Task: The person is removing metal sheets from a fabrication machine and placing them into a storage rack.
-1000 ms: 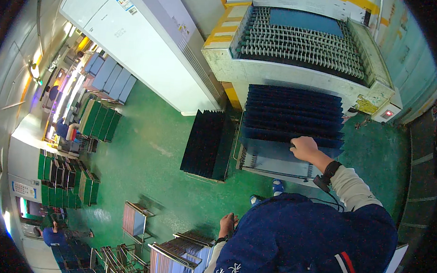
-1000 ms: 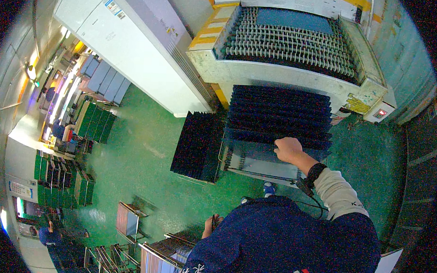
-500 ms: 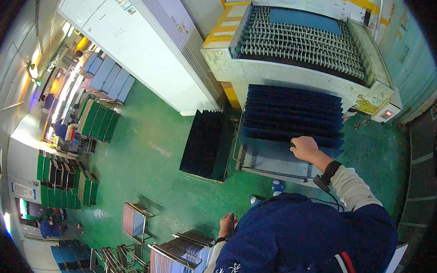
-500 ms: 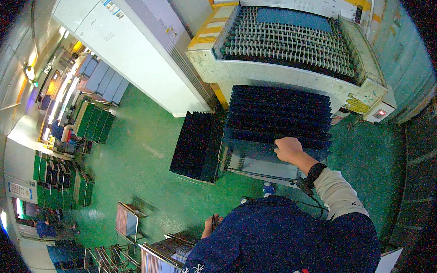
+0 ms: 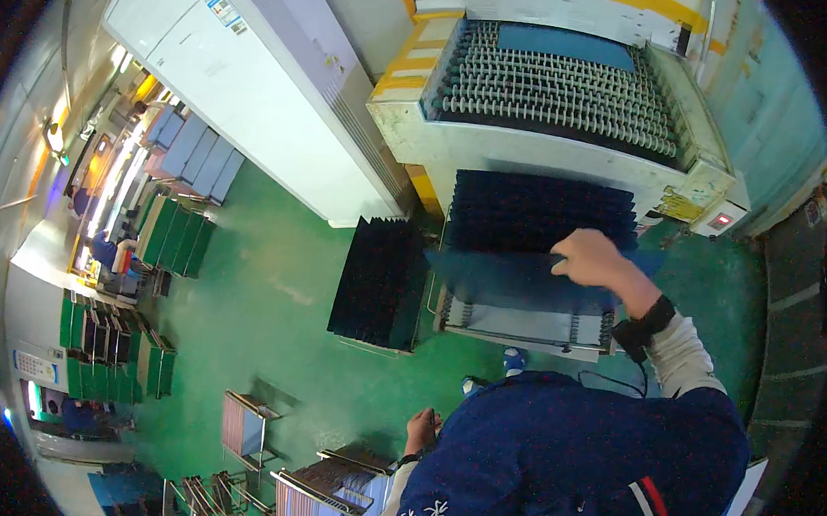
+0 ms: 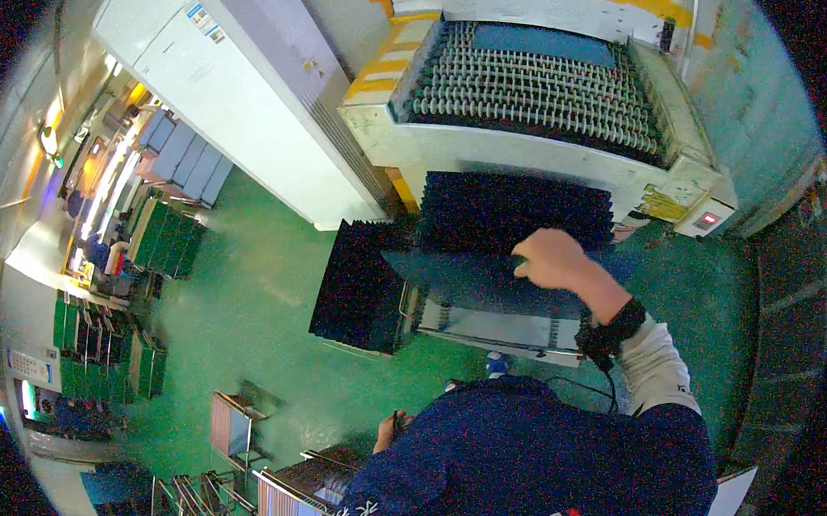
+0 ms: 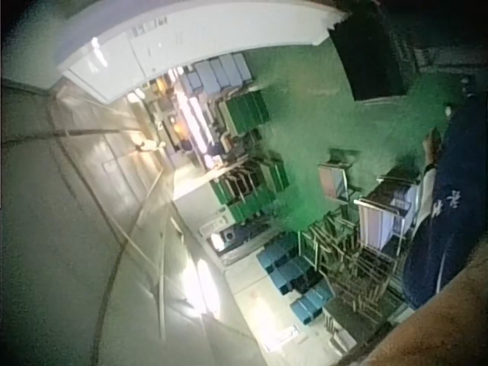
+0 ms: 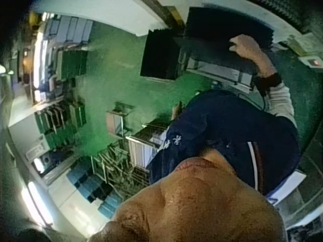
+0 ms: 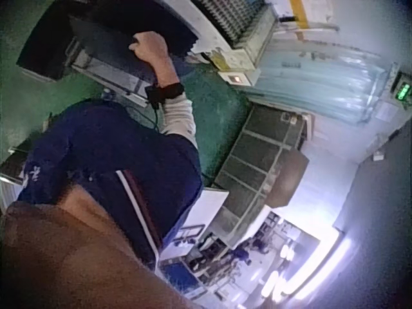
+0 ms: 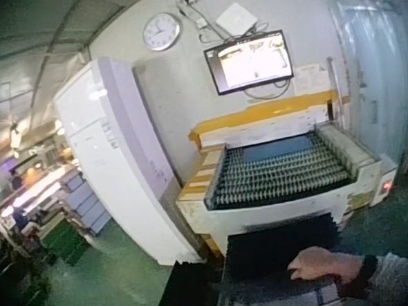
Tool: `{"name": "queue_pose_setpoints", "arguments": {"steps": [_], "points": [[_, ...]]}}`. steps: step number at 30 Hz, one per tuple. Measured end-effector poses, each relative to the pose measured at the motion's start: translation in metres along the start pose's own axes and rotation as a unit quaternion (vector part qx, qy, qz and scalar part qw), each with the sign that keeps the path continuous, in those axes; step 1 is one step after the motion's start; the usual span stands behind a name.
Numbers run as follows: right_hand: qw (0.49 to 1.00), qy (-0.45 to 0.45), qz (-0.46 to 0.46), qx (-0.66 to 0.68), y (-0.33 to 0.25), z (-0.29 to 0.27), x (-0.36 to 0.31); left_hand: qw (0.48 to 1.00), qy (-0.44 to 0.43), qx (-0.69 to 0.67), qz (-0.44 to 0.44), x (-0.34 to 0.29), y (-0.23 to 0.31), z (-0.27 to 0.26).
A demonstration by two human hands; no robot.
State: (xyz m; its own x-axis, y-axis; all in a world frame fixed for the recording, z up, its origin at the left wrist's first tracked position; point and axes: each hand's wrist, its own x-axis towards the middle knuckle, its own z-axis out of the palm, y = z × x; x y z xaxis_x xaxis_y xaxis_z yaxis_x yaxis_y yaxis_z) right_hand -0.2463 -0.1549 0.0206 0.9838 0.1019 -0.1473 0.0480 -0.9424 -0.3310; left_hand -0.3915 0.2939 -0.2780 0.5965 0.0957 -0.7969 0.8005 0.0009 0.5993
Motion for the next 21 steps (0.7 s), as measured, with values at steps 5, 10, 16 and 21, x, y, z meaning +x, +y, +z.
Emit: {"name": "queue_pose_setpoints", "arguments": {"steps": [5,10,16,21], "points": [[0.996,0.068,0.008,0.052,0.036,-0.068,-0.011,0.999,-0.019,-0.018,-0.020,0.008,0.003,0.006],[0.894,0.260,0.125,0.342,0.120,-0.087,-0.022,0.994,-0.031,-0.102,-0.005,0.027,-0.010,0.008],[0.544,0.297,0.114,0.777,0.137,-0.070,0.007,0.997,-0.016,-0.082,-0.003,0.009,0.000,0.015],[0.471,0.226,0.138,0.841,0.195,-0.014,0.053,1.000,0.017,-0.010,0.016,0.006,0.010,0.021]]}}
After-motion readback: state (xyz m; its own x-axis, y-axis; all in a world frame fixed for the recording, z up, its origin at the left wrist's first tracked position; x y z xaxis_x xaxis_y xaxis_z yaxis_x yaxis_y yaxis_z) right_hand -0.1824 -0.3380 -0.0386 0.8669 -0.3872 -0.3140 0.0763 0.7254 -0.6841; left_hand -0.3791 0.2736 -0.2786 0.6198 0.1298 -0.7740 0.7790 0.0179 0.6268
